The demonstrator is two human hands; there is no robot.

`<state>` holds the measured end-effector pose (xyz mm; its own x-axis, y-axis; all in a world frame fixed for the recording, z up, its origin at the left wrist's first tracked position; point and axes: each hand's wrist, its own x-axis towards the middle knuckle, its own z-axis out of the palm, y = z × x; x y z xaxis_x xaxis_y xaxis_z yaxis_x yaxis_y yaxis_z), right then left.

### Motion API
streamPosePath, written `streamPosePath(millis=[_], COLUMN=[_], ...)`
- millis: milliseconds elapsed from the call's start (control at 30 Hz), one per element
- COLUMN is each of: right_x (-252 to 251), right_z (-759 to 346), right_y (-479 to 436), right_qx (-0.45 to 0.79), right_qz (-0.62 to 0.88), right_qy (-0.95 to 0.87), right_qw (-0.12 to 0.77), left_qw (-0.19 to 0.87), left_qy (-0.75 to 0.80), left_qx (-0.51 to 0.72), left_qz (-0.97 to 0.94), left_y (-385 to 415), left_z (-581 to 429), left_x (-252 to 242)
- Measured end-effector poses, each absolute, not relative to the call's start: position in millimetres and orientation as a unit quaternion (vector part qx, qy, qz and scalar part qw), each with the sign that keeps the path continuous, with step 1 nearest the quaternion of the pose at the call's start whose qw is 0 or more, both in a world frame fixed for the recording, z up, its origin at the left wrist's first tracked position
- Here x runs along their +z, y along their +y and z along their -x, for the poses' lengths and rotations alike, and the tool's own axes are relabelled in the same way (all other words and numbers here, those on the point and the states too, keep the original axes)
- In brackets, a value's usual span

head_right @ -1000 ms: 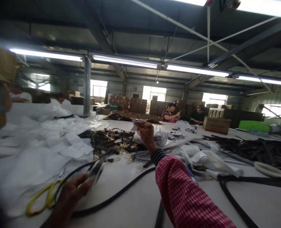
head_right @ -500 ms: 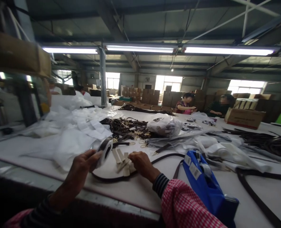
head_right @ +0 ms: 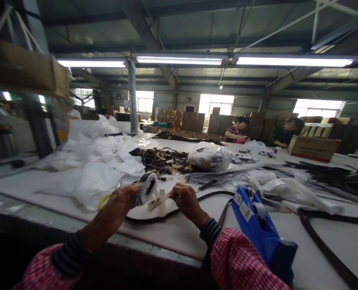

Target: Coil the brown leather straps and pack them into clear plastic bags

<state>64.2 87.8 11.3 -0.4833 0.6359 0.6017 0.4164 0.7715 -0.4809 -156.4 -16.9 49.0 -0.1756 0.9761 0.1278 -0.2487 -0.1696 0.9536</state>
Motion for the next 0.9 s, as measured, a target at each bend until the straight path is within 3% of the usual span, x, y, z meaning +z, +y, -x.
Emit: streamPosePath(millis=[200,367,567,700,900], right_x=[-5,16,35,28,31], right_z=[-61,-71,-100,-122,-139], right_y=[83,78,1,-52,-68], right_qx=[0.277,0.312,0.228,0.12,0.091], right_qz=[0.289,0.319,0.255,0.181,0.153], right_qy=[-0.831,-0.757,-0.754,-0.818,-0.857], right_qw=[0.385,0.476,0.561,0.532,0.483], left_qw=[0.49,0.508,0.555,0.602,0.603], left_qy=[0.432,0.422,0.386,0.343,0.345], left_qx=[0.632,0.624,0.61,0.597,0.578], left_qz=[-0.417,-0.417,-0.413,-0.404,-0.429], left_y=[-7,-7,-20,-29,-38], left_z=[153,151,136,119,98], left_x=[41,43,43,42,50])
